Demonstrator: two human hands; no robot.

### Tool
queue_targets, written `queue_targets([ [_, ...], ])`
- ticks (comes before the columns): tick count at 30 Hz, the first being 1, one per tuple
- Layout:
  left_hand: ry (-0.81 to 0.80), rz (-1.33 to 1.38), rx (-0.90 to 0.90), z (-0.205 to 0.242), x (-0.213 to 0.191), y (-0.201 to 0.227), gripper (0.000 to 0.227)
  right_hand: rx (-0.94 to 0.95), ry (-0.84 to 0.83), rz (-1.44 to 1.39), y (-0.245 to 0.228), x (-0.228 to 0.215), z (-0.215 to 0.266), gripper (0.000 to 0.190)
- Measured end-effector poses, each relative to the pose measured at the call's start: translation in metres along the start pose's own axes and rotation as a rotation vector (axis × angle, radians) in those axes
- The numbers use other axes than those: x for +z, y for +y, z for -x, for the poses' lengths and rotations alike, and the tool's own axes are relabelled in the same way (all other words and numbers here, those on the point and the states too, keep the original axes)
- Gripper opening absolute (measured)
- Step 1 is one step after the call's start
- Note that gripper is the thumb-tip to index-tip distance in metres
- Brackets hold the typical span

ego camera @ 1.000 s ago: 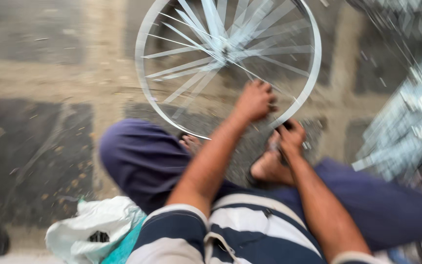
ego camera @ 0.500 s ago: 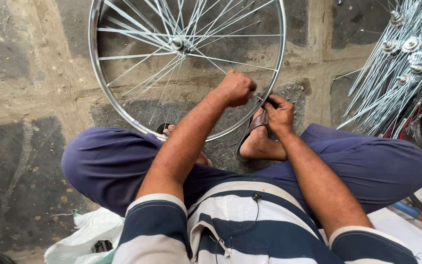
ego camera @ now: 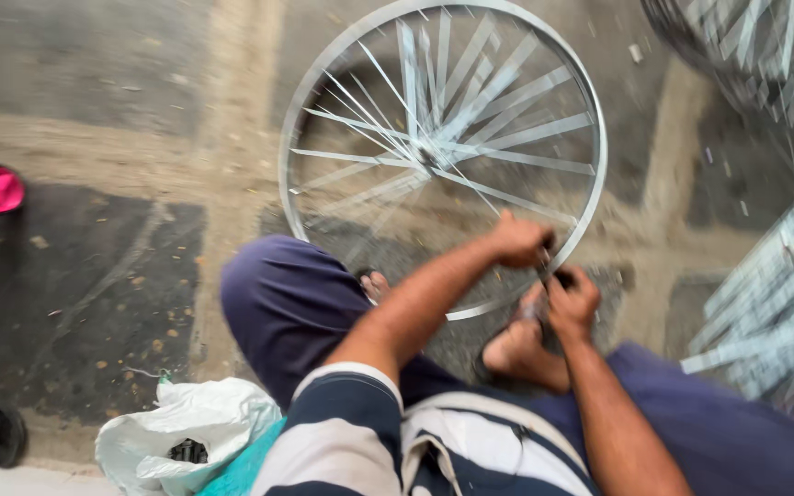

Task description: The person sits on the floor and laces a bicycle wheel by inserting spokes into the rim and hub. They repeatedly pick up spokes, thread them through the rim, and secure them at the hub, occasionally rotating the wheel to access different sections.

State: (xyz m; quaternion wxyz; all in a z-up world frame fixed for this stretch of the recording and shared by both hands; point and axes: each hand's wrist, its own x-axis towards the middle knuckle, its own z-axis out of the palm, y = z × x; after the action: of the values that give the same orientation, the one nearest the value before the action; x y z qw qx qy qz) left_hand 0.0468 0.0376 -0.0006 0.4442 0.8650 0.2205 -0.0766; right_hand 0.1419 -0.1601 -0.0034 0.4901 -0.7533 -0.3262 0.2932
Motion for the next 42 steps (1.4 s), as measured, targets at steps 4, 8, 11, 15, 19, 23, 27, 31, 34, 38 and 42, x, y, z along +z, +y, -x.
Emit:
queue_targets([
  [4,0.021,0.167,0.009,0.005,-0.006,0.002,0.046,0.054,0.033,0.055,-0.011,0.004,-0.002,0.016],
  [8,0.001,0.1,0.001,0.009,-0.01,0.007,0.037,0.135,0.053,0.081,-0.037,0.012,-0.001,0.015],
  [11,0.009,0.115,0.001,0.01,-0.006,0.007,0.036,0.119,0.042,0.11,-0.049,0.012,0.005,0.016],
  [15,-0.031,0.233,-0.001,0.009,-0.012,0.007,0.042,0.128,0.05,0.063,-0.055,0.017,0.0,0.022],
  [19,-0.077,0.096,-0.025,0.02,-0.017,0.019,0.028,0.164,0.06,0.12,-0.058,0.016,0.002,0.023],
  [23,-0.084,-0.031,0.002,0.032,-0.024,0.024,0.022,0.244,0.053,-0.163,-0.063,0.018,0.001,0.027],
  [27,-0.009,-0.051,0.02,0.036,-0.028,0.025,0.022,0.241,0.052,-0.147,-0.069,0.022,0.002,0.027],
  [31,-0.038,-0.112,0.037,0.034,-0.028,0.023,0.025,0.245,0.047,-0.19,-0.071,0.022,0.002,0.027],
  [34,-0.028,-0.078,0.025,0.034,-0.028,0.019,0.026,0.303,0.041,-0.286,-0.072,0.023,-0.003,0.025],
  [38,0.011,0.017,0.029,0.028,-0.024,0.014,0.025,0.418,0.035,-0.38,-0.071,0.016,-0.006,0.025],
  [42,-0.017,0.004,-0.009,0.03,-0.022,0.017,0.023,0.552,-0.101,-0.275,-0.073,0.002,-0.019,0.043],
])
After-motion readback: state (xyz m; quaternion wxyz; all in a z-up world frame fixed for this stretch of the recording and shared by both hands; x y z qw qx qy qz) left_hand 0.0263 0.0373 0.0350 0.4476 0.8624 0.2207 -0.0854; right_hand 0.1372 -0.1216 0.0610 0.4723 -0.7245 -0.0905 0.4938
